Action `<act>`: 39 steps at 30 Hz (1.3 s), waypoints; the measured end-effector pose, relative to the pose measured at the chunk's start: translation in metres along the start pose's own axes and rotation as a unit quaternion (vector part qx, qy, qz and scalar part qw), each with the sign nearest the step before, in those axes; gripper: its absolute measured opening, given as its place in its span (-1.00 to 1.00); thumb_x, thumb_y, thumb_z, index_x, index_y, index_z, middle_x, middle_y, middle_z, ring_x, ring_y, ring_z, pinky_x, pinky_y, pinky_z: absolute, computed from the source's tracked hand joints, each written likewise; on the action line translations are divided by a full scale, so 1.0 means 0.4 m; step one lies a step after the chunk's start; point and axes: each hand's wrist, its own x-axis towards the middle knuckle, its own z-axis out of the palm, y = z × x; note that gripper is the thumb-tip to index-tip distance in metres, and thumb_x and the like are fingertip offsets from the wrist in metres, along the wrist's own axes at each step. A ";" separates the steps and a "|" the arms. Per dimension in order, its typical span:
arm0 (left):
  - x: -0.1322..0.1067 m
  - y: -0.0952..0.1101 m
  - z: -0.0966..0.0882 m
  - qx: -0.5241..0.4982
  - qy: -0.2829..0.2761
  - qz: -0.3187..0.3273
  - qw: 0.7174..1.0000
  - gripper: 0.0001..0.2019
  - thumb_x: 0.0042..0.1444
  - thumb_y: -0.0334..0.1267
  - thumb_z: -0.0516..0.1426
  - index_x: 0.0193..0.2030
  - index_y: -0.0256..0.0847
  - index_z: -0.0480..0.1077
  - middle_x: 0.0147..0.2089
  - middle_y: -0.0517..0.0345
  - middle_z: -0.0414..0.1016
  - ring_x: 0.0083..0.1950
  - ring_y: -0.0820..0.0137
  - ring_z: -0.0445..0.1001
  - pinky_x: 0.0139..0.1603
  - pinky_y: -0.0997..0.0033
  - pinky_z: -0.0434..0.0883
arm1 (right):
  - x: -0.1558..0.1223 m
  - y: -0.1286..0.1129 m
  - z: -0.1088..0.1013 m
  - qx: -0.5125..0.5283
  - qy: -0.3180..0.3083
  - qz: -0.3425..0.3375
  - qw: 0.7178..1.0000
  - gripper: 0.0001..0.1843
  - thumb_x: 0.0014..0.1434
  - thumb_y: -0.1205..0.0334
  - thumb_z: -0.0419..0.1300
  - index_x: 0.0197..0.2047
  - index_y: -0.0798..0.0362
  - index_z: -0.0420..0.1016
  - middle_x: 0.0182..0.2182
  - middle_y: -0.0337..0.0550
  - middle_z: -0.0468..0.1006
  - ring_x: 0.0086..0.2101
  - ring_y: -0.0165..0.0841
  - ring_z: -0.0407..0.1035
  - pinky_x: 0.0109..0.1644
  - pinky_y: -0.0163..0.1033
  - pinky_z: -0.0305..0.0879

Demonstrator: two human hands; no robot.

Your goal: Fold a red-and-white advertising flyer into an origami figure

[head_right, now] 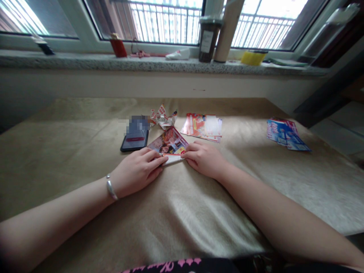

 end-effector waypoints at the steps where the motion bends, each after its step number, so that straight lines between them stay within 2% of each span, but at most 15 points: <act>1: 0.000 0.000 0.000 -0.001 -0.002 -0.002 1.000 -0.69 0.27 -0.21 -0.05 0.04 -0.25 0.37 -0.17 -0.01 0.42 -0.15 0.28 0.34 -0.06 0.21 0.38 | 0.000 0.000 0.000 0.001 -0.001 0.004 1.000 -0.78 0.21 0.28 0.08 -0.22 0.00 0.57 -0.30 -0.13 0.54 -0.27 -0.36 0.38 -0.19 -0.26 0.32; 7: -0.004 -0.001 0.007 -0.010 -0.017 -0.016 1.000 -0.65 0.26 -0.17 -0.05 0.11 -0.20 0.32 -0.12 -0.01 0.38 -0.09 0.26 0.31 0.01 0.20 0.32 | -0.002 0.000 -0.005 0.006 -0.004 0.021 1.000 -0.80 0.21 0.27 0.09 -0.28 0.03 0.56 -0.30 -0.13 0.57 -0.28 -0.37 0.40 -0.17 -0.26 0.32; 23: -0.007 0.005 0.008 -0.029 -0.032 -0.043 0.998 -0.62 0.21 -0.11 0.00 0.13 -0.17 0.29 -0.05 -0.02 0.34 -0.02 0.22 0.28 0.07 0.14 0.28 | -0.003 0.009 -0.014 0.002 -0.029 0.016 0.999 -0.78 0.19 0.35 0.08 -0.26 0.01 0.57 -0.31 -0.13 0.54 -0.29 -0.36 0.39 -0.18 -0.27 0.31; 31: -0.013 0.002 0.018 -0.050 -0.029 -0.010 0.998 -0.55 0.21 -0.10 0.01 0.17 -0.29 0.25 0.17 -0.07 0.25 0.18 0.17 0.18 0.24 0.13 0.17 | -0.004 0.009 -0.024 -0.002 -0.047 0.032 0.998 -0.80 0.16 0.37 0.09 -0.32 0.04 0.55 -0.33 -0.14 0.53 -0.30 -0.36 0.39 -0.20 -0.28 0.28; 34: -0.011 0.001 0.024 -0.059 -0.035 0.005 0.998 -0.53 0.20 -0.09 0.02 0.17 -0.33 0.24 0.14 -0.10 0.28 0.17 0.17 0.20 0.23 0.13 0.18 | -0.009 0.015 -0.018 0.000 -0.043 0.030 0.999 -0.80 0.15 0.37 0.09 -0.33 0.04 0.55 -0.32 -0.14 0.53 -0.31 -0.36 0.38 -0.20 -0.28 0.28; 39: -0.008 0.002 0.023 -0.065 -0.035 0.005 0.997 -0.47 0.19 0.01 0.01 0.20 -0.28 0.21 0.09 -0.09 0.30 0.10 0.15 0.23 0.17 0.10 0.22 | -0.016 0.024 -0.011 0.013 -0.043 0.028 0.999 -0.80 0.15 0.38 0.09 -0.32 0.03 0.55 -0.30 -0.15 0.53 -0.31 -0.37 0.38 -0.19 -0.28 0.29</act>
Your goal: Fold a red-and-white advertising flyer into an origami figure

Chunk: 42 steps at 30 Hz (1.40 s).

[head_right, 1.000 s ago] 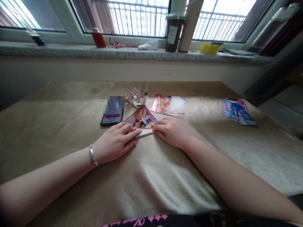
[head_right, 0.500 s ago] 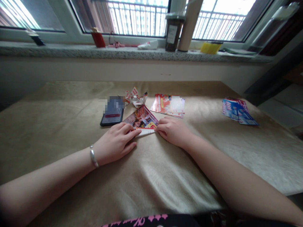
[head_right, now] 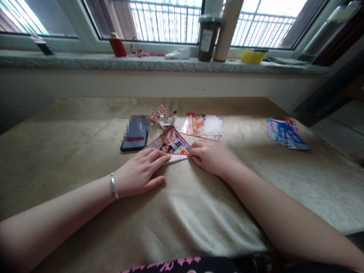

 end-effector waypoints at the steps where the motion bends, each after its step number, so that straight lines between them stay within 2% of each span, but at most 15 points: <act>1: 0.000 0.000 0.000 0.001 -0.002 0.000 1.000 -0.46 0.19 0.03 0.00 0.22 -0.25 0.19 0.10 -0.07 0.29 0.10 0.14 0.23 0.17 0.10 0.22 | 0.000 0.000 0.000 -0.001 0.000 0.002 1.000 -0.80 0.15 0.38 0.09 -0.32 0.03 0.55 -0.30 -0.14 0.53 -0.30 -0.37 0.38 -0.19 -0.28 0.29; 6: -0.001 0.000 0.003 0.005 -0.002 -0.002 1.000 -0.46 0.18 0.05 0.01 0.24 -0.16 0.16 0.11 -0.04 0.28 0.11 0.14 0.21 0.17 0.07 0.18 | 0.002 -0.004 -0.003 -0.008 0.006 -0.006 1.000 -0.80 0.16 0.38 0.09 -0.32 0.04 0.55 -0.30 -0.12 0.53 -0.30 -0.37 0.38 -0.19 -0.27 0.29; 15: 0.006 0.005 -0.006 0.024 -0.008 0.012 1.000 -0.45 0.19 0.03 -0.01 0.22 -0.26 0.18 0.17 -0.06 0.26 0.17 0.11 0.18 0.20 0.08 0.18 | 0.014 -0.031 -0.005 -0.024 0.019 -0.090 0.995 -0.75 0.23 0.35 0.02 -0.21 0.05 0.54 -0.30 -0.08 0.54 -0.25 -0.31 0.35 -0.16 -0.22 0.31; 22: 0.006 0.004 -0.005 0.004 -0.008 0.038 0.999 -0.41 0.19 0.02 0.00 0.24 -0.37 0.15 0.12 -0.16 0.29 0.17 0.14 0.21 0.20 0.13 0.22 | 0.019 -0.034 0.005 0.003 0.024 -0.075 0.997 -0.75 0.23 0.36 0.02 -0.26 0.04 0.54 -0.32 -0.10 0.54 -0.28 -0.35 0.37 -0.18 -0.26 0.32; 28: 0.006 0.004 -0.010 -0.006 -0.010 0.050 0.999 -0.45 0.20 -0.01 0.00 0.27 -0.21 0.12 0.11 -0.07 0.29 0.13 0.15 0.21 0.18 0.11 0.23 | 0.017 -0.032 0.004 0.013 0.020 -0.064 0.998 -0.75 0.22 0.37 0.02 -0.26 0.03 0.54 -0.31 -0.12 0.53 -0.27 -0.35 0.37 -0.18 -0.27 0.31; 34: 0.007 0.005 -0.009 0.006 -0.015 0.043 0.999 -0.47 0.20 0.01 -0.01 0.25 -0.19 0.16 0.14 -0.06 0.26 0.15 0.13 0.19 0.18 0.10 0.22 | 0.018 -0.029 0.005 0.011 0.016 -0.069 0.997 -0.74 0.23 0.37 0.01 -0.26 0.04 0.54 -0.31 -0.12 0.54 -0.27 -0.35 0.36 -0.19 -0.27 0.31; 42: 0.011 0.003 -0.007 -0.001 -0.003 0.073 0.997 -0.47 0.21 -0.03 -0.01 0.24 -0.29 0.17 0.15 -0.06 0.29 0.20 0.14 0.17 0.26 0.14 0.15 | 0.017 -0.027 0.008 0.002 0.014 -0.070 0.997 -0.74 0.23 0.35 0.01 -0.25 0.03 0.54 -0.29 -0.12 0.53 -0.27 -0.35 0.36 -0.19 -0.28 0.31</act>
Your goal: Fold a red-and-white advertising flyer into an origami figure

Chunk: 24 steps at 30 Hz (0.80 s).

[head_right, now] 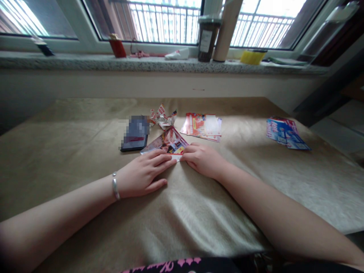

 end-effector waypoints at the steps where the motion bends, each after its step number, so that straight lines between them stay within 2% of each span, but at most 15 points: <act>1: 0.000 -0.001 0.000 -0.006 0.001 0.002 1.000 -0.47 0.21 -0.04 -0.01 0.24 -0.30 0.17 0.15 -0.07 0.29 0.19 0.14 0.18 0.24 0.14 0.17 | 0.000 0.000 0.000 -0.001 0.000 0.000 1.000 -0.74 0.23 0.36 0.02 -0.25 0.03 0.54 -0.30 -0.12 0.53 -0.27 -0.35 0.36 -0.19 -0.28 0.31; 7: 0.002 -0.010 -0.002 -0.040 -0.012 -0.003 0.999 -0.55 0.22 -0.06 0.00 0.20 -0.17 0.21 0.14 -0.03 0.29 0.14 0.17 0.22 0.17 0.11 0.25 | -0.001 0.001 -0.001 -0.006 0.013 -0.017 1.000 -0.73 0.23 0.37 0.01 -0.26 0.04 0.55 -0.31 -0.11 0.53 -0.29 -0.36 0.36 -0.22 -0.27 0.31; 14: 0.005 -0.008 0.000 -0.035 -0.017 -0.012 0.999 -0.54 0.22 -0.05 -0.01 0.22 -0.17 0.18 0.14 -0.03 0.29 0.15 0.16 0.20 0.18 0.10 0.24 | 0.008 0.002 0.001 -0.007 0.026 -0.085 0.996 -0.72 0.28 0.32 -0.02 -0.14 0.01 0.52 -0.23 -0.16 0.56 -0.26 -0.37 0.37 -0.19 -0.28 0.31; 24: 0.003 -0.003 -0.008 -0.009 -0.011 0.003 1.000 -0.54 0.24 -0.07 -0.03 0.21 -0.24 0.19 0.11 -0.04 0.29 0.10 0.16 0.21 0.15 0.14 0.26 | 0.023 -0.006 -0.018 -0.072 -0.013 -0.097 0.993 -0.75 0.26 0.31 0.00 -0.31 0.07 0.51 -0.33 -0.12 0.52 -0.28 -0.34 0.33 -0.22 -0.26 0.26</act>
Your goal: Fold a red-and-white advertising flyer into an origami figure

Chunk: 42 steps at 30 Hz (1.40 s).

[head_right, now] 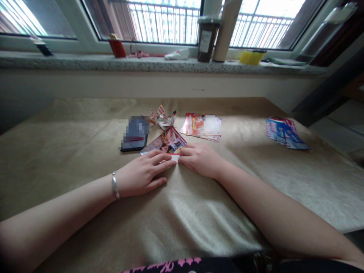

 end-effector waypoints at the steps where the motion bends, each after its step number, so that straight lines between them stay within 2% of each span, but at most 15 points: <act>1: -0.001 0.000 0.000 0.003 0.000 0.000 1.000 -0.54 0.24 -0.07 -0.04 0.21 -0.24 0.19 0.12 -0.04 0.29 0.10 0.16 0.21 0.16 0.14 0.26 | 0.001 0.000 -0.003 0.000 0.002 -0.001 1.000 -0.74 0.26 0.31 0.00 -0.31 0.08 0.51 -0.32 -0.11 0.52 -0.28 -0.34 0.33 -0.22 -0.26 0.25; 14: -0.006 0.001 0.007 0.008 0.013 0.005 1.000 -0.56 0.23 -0.09 0.00 0.18 -0.24 0.21 0.10 -0.04 0.31 0.11 0.18 0.22 0.17 0.16 0.24 | -0.023 0.029 -0.008 0.023 -0.012 0.010 1.000 -0.73 0.26 0.30 0.00 -0.27 0.04 0.54 -0.32 -0.11 0.53 -0.27 -0.35 0.33 -0.18 -0.25 0.27; 21: -0.010 0.002 0.001 0.011 0.009 0.008 1.000 -0.56 0.23 -0.08 -0.01 0.16 -0.27 0.23 0.10 -0.05 0.31 0.12 0.17 0.23 0.18 0.16 0.23 | -0.038 0.040 -0.009 0.047 -0.011 0.028 0.998 -0.77 0.22 0.32 0.04 -0.25 0.03 0.53 -0.23 -0.16 0.57 -0.24 -0.35 0.39 -0.12 -0.23 0.31; 31: -0.012 0.001 0.009 0.002 0.012 0.005 1.000 -0.57 0.23 -0.09 0.00 0.17 -0.24 0.23 0.11 -0.06 0.31 0.14 0.17 0.22 0.19 0.14 0.23 | -0.040 0.045 -0.024 0.022 -0.018 0.037 0.999 -0.75 0.20 0.34 0.03 -0.33 0.02 0.55 -0.30 -0.12 0.57 -0.33 -0.38 0.41 -0.22 -0.29 0.29; 42: -0.012 -0.001 0.009 0.005 0.004 0.002 1.000 -0.56 0.23 -0.08 -0.01 0.17 -0.26 0.22 0.12 -0.04 0.30 0.13 0.16 0.21 0.19 0.16 0.23 | -0.059 0.054 -0.034 -0.006 -0.054 0.070 0.996 -0.78 0.15 0.34 0.08 -0.33 -0.03 0.56 -0.32 -0.21 0.58 -0.37 -0.41 0.42 -0.30 -0.32 0.20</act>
